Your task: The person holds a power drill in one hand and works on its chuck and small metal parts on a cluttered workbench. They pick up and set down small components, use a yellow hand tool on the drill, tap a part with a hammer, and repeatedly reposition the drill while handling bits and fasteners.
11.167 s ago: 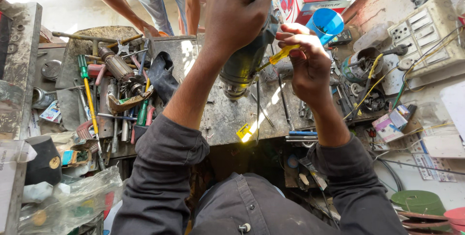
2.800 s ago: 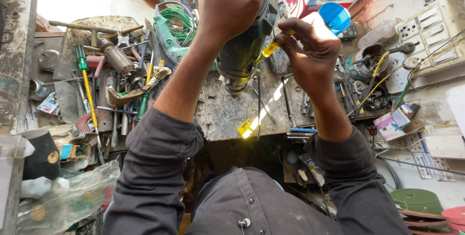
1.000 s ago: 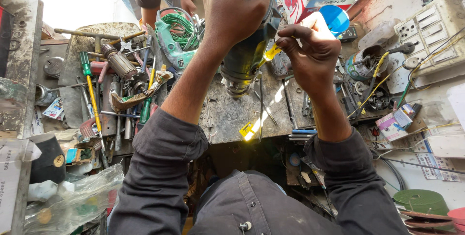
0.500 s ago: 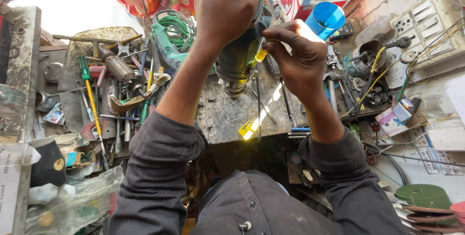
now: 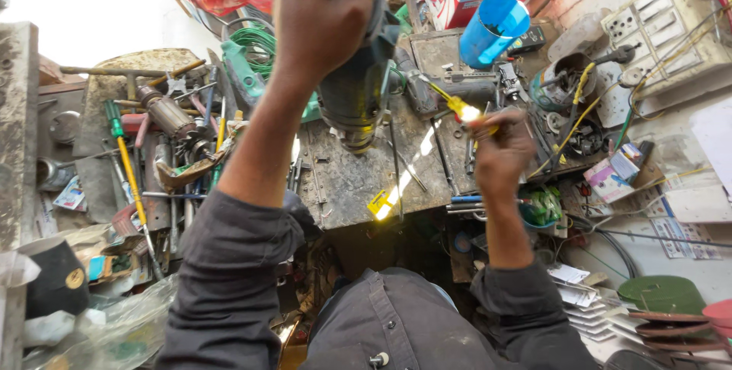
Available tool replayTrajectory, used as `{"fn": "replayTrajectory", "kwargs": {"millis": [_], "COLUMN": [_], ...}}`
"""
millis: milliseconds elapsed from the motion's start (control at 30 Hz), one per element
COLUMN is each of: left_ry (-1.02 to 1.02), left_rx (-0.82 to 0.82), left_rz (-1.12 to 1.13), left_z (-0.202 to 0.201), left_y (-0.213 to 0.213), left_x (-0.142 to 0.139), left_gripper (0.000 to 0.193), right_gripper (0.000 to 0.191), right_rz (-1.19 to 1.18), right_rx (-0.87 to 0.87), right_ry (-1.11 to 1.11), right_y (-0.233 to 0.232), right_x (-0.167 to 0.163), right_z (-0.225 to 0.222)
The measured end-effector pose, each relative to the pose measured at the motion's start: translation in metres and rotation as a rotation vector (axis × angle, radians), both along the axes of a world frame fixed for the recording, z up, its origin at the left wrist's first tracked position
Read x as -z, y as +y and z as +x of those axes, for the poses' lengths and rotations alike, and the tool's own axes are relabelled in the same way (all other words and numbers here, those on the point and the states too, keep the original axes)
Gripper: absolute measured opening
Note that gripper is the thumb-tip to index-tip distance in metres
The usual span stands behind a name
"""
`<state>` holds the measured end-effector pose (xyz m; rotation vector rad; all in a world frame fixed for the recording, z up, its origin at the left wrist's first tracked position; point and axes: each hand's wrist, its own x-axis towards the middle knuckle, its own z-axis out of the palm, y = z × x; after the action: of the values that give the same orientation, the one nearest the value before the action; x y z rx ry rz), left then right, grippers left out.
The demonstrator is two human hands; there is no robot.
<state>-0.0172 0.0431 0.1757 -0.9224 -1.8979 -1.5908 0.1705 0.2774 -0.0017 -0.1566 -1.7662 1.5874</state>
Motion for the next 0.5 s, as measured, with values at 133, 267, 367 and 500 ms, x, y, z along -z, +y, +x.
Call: {"fn": "replayTrajectory", "kwargs": {"millis": [133, 267, 367, 500], "left_ry": [-0.053, -0.015, -0.011, 0.049], "left_rx": [0.040, 0.058, 0.069, 0.042], "left_rz": [-0.050, -0.053, -0.044, -0.099], "left_z": [-0.003, -0.001, -0.002, -0.001], "left_y": [-0.010, -0.012, -0.015, -0.026], "left_x": [0.002, 0.003, 0.004, 0.011], "left_gripper": [0.024, 0.018, 0.018, 0.010], "right_gripper": [0.025, 0.022, 0.021, 0.023], "right_rz": [0.252, 0.533, 0.591, 0.610], "right_rx": [0.111, 0.134, 0.045, -0.009], "right_ry": [-0.357, -0.484, -0.475, -0.466], "right_y": [0.000, -0.001, 0.004, 0.019], "right_x": [0.108, 0.169, 0.178, 0.161], "right_z": [0.006, -0.008, -0.014, -0.009]}}
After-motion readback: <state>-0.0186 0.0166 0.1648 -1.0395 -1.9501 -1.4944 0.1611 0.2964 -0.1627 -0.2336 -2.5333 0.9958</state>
